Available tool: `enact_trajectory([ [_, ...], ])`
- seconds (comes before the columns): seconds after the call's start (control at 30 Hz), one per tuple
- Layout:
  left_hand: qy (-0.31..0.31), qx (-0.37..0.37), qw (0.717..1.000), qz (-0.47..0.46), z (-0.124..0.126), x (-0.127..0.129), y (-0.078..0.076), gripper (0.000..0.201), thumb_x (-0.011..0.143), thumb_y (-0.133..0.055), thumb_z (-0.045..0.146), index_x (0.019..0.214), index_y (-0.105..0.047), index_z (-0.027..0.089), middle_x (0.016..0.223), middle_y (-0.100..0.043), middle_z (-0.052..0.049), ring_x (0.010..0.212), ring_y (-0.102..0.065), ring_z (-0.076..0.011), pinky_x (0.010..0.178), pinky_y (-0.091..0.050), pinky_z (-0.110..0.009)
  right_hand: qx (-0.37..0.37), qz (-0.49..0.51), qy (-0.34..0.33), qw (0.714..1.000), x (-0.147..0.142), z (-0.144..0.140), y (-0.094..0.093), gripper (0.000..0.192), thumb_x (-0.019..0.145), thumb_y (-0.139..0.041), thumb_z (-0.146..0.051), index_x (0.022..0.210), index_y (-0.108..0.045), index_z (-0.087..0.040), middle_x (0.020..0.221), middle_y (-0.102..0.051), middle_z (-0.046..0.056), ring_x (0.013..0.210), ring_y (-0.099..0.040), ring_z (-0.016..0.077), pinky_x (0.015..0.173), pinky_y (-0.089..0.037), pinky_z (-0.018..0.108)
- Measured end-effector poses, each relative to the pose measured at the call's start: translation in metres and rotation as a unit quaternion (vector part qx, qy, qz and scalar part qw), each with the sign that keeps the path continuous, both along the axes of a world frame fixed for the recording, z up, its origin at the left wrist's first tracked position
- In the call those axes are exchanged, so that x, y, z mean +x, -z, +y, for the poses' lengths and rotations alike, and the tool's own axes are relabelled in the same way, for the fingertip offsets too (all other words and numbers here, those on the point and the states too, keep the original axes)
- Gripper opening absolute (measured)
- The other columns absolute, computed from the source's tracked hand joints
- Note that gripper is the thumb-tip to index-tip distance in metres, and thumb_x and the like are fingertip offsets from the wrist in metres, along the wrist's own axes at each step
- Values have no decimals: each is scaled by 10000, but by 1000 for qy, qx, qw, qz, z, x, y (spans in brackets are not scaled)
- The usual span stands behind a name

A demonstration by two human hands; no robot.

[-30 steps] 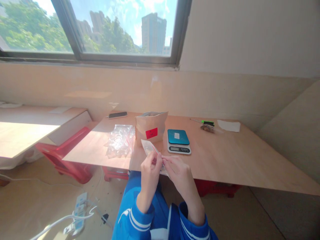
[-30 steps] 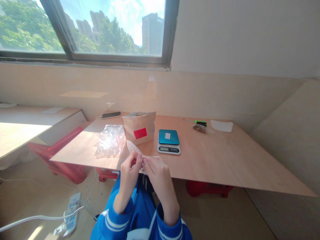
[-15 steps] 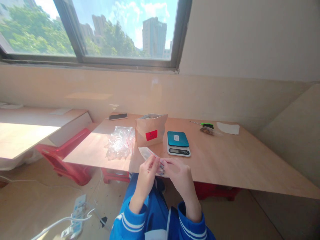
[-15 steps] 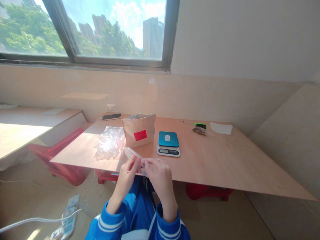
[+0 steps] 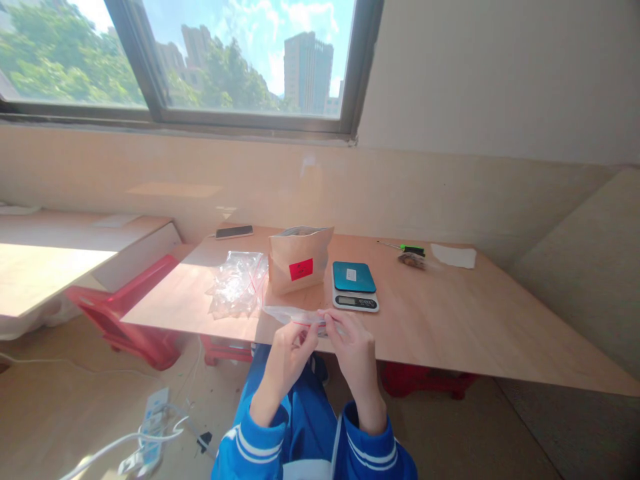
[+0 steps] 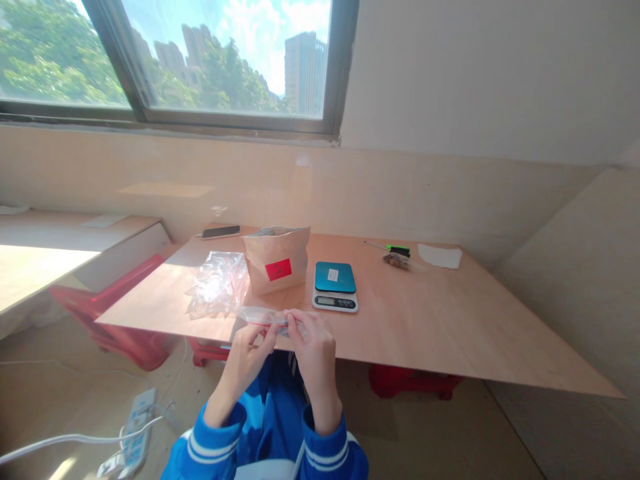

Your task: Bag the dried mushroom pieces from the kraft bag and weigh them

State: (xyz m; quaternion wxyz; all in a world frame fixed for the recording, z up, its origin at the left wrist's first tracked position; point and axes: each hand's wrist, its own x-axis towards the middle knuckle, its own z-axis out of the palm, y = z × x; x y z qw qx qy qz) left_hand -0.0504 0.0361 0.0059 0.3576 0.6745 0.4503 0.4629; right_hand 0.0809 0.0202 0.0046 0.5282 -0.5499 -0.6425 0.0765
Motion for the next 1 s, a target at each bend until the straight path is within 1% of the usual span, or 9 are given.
enact_trajectory([
  [0.17,20,11,999,31,-6,-3,-2,281,838,-511,291,578,-513,185,558,-465,26,546,-418,-111,524,-337,-232,44,-2,63,997,5,0,10,217,928,-515,-287,919,-721,-221,923,-741,72,915,-670,231,868,-496,386],
  [0.27,52,11,997,47,-13,-5,-2,321,799,-516,219,511,-377,190,518,-337,54,514,-351,-88,505,-279,-225,23,84,143,986,21,-1,14,265,935,-493,-353,953,-706,-197,980,-743,96,939,-675,246,872,-500,395],
  [0.37,109,-24,992,52,-13,-6,3,320,839,-516,270,542,-430,186,527,-398,49,526,-413,-95,533,-322,-226,-18,214,158,964,35,-5,12,332,896,-535,-450,978,-689,-168,1005,-744,122,895,-703,255,826,-538,389],
  [0.47,131,-33,989,-62,0,-4,19,337,888,-475,426,673,-557,179,715,-581,-13,720,-566,-156,693,-437,-268,-19,310,152,938,36,-7,5,393,833,-603,-502,963,-681,-140,960,-753,136,828,-720,253,766,-570,376],
  [0.57,56,-39,973,-222,15,1,42,390,828,-535,553,930,-625,187,1032,-645,-80,1029,-587,-236,878,-454,-337,-30,382,138,913,29,-6,1,437,795,-640,-527,986,-667,-134,961,-749,147,809,-720,256,703,-584,366],
  [0.67,119,-126,943,-283,19,9,57,595,725,-669,569,1181,-574,200,1254,-609,-118,1184,-552,-289,967,-440,-391,-74,432,91,894,22,-2,4,465,799,-622,-550,1021,-634,-141,954,-742,151,722,-708,241,628,-582,366],
  [0.77,160,-181,921,-305,16,17,56,544,763,-664,512,1201,-550,209,1229,-639,-104,1159,-590,-271,973,-451,-385,-85,411,60,906,18,0,9,452,812,-610,-519,1066,-593,-146,997,-719,156,774,-694,240,674,-575,385],
  [0.9,69,-172,936,-299,15,19,51,436,743,-712,420,1078,-523,215,1016,-683,-42,931,-665,-195,837,-505,-316,21,227,143,963,20,-1,11,337,798,-662,-351,1077,-583,-180,1034,-653,110,860,-625,212,788,-525,382],
  [1.0,41,-144,945,-291,18,15,51,421,745,-715,388,1056,-487,221,954,-660,-9,859,-652,-154,781,-498,-271,28,95,77,992,21,2,7,87,860,-587,-262,868,-637,-191,858,-632,59,762,-592,181,733,-506,333],
])
